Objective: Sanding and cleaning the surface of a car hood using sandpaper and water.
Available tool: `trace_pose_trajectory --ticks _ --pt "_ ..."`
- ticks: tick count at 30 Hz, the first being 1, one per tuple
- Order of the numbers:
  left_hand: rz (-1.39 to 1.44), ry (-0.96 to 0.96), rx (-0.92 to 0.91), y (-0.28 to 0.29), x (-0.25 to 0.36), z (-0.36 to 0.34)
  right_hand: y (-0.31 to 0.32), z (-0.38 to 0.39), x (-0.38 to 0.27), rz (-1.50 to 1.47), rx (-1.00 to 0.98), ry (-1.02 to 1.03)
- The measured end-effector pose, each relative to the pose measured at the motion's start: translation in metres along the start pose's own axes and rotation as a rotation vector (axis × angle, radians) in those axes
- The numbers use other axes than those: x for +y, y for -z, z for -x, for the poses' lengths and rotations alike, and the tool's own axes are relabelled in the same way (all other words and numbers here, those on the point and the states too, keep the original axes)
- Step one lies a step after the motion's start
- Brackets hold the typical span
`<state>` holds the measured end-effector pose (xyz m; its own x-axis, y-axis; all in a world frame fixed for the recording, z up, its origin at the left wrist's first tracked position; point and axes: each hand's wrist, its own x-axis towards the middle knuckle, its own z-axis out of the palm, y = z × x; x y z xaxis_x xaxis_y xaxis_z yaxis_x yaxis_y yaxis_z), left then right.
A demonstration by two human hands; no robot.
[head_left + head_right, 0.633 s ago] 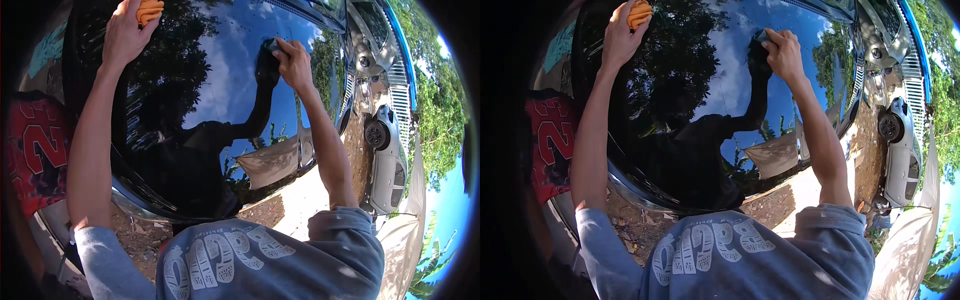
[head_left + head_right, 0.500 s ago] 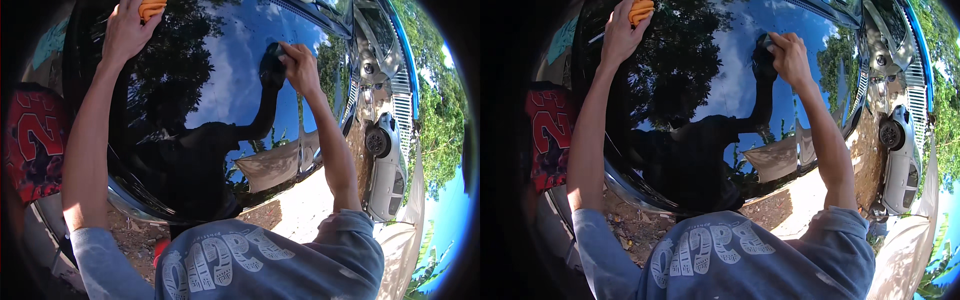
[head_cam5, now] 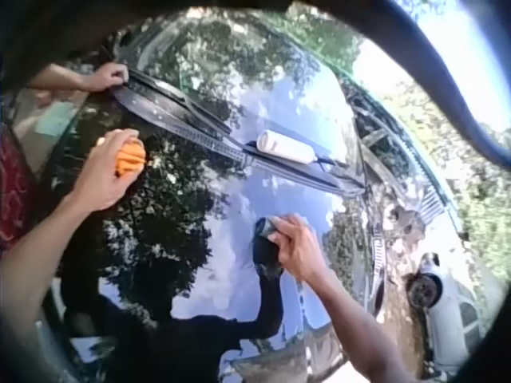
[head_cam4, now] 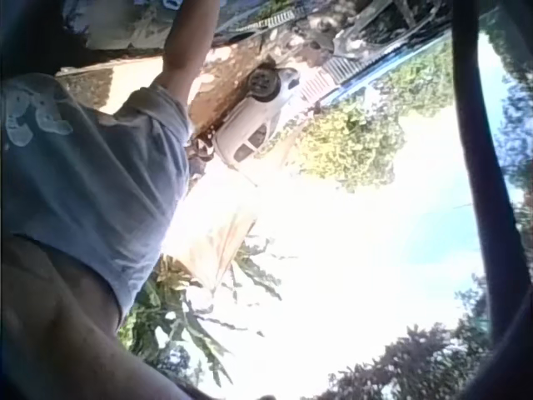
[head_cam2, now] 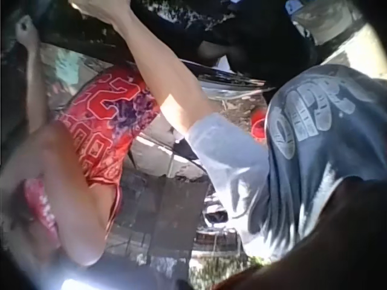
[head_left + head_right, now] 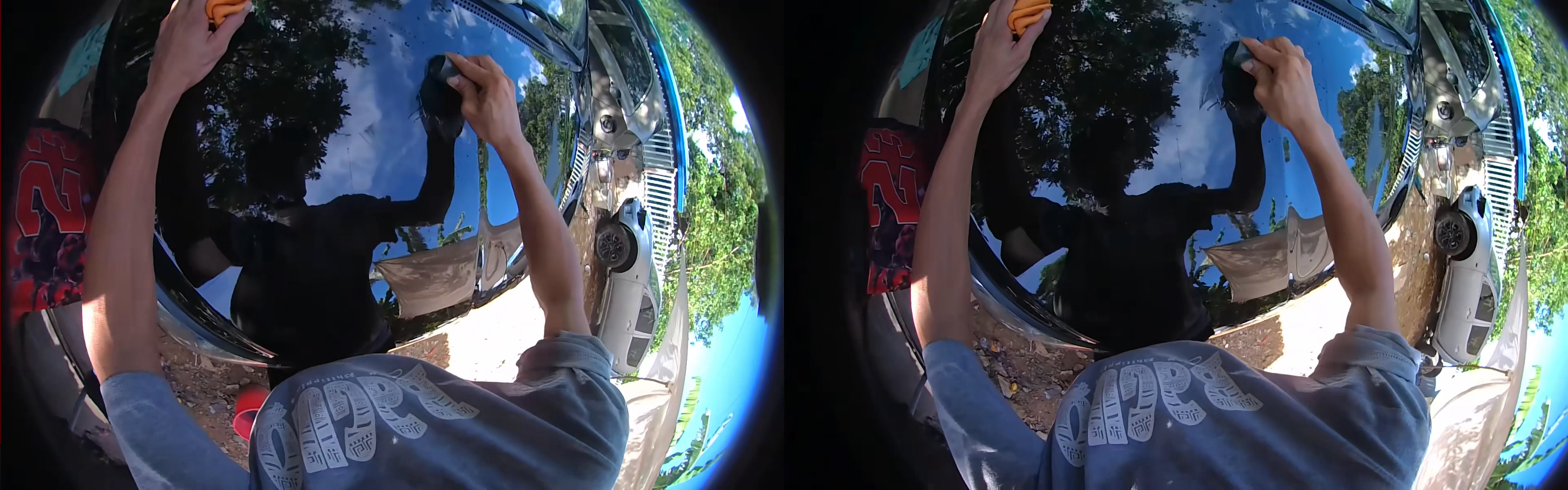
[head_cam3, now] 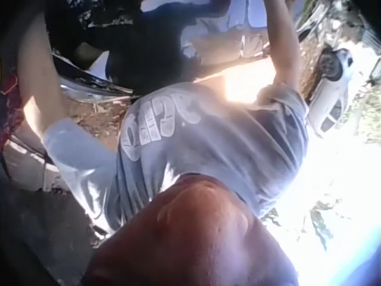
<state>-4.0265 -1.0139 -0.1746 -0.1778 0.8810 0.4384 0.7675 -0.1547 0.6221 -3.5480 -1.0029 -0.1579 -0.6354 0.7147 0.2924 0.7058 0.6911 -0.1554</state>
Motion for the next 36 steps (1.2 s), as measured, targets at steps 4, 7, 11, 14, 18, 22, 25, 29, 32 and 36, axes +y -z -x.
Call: trace_pose_trajectory --ticks 4,7,11,14,18,22,25,29,32,36 --pt "-0.015 -0.052 0.124 -0.039 0.039 0.062 0.001 0.000 0.010 -0.004 0.048 0.107" --pt "-0.034 -0.059 0.170 -0.049 0.058 0.080 -0.001 -0.005 0.016 -0.017 0.008 0.151" --pt "-0.006 -0.034 0.184 -0.045 0.078 0.084 -0.006 -0.005 0.028 -0.016 0.073 0.252" --pt "-0.011 -0.034 0.209 -0.047 0.077 0.087 -0.007 -0.002 0.032 -0.066 0.035 0.345" --pt "0.055 -0.036 0.223 -0.060 0.054 0.090 0.002 -0.010 0.022 -0.207 -0.013 0.283" --pt "-0.203 -0.277 0.308 -0.065 0.036 0.085 0.011 -0.009 0.018 -0.046 -0.150 0.358" --pt "-0.181 -0.230 0.243 -0.057 0.042 0.082 0.003 -0.036 0.014 -0.137 -0.059 0.444" --pt "-0.075 -0.139 0.245 -0.053 0.066 0.085 0.007 -0.011 0.016 -0.106 -0.120 0.400" --pt "-0.025 -0.057 0.177 -0.052 0.072 0.087 0.002 -0.043 0.000 -0.073 -0.072 0.470" --pt "0.050 -0.001 0.220 -0.056 0.052 0.086 0.009 -0.015 -0.002 -0.116 -0.103 0.398"
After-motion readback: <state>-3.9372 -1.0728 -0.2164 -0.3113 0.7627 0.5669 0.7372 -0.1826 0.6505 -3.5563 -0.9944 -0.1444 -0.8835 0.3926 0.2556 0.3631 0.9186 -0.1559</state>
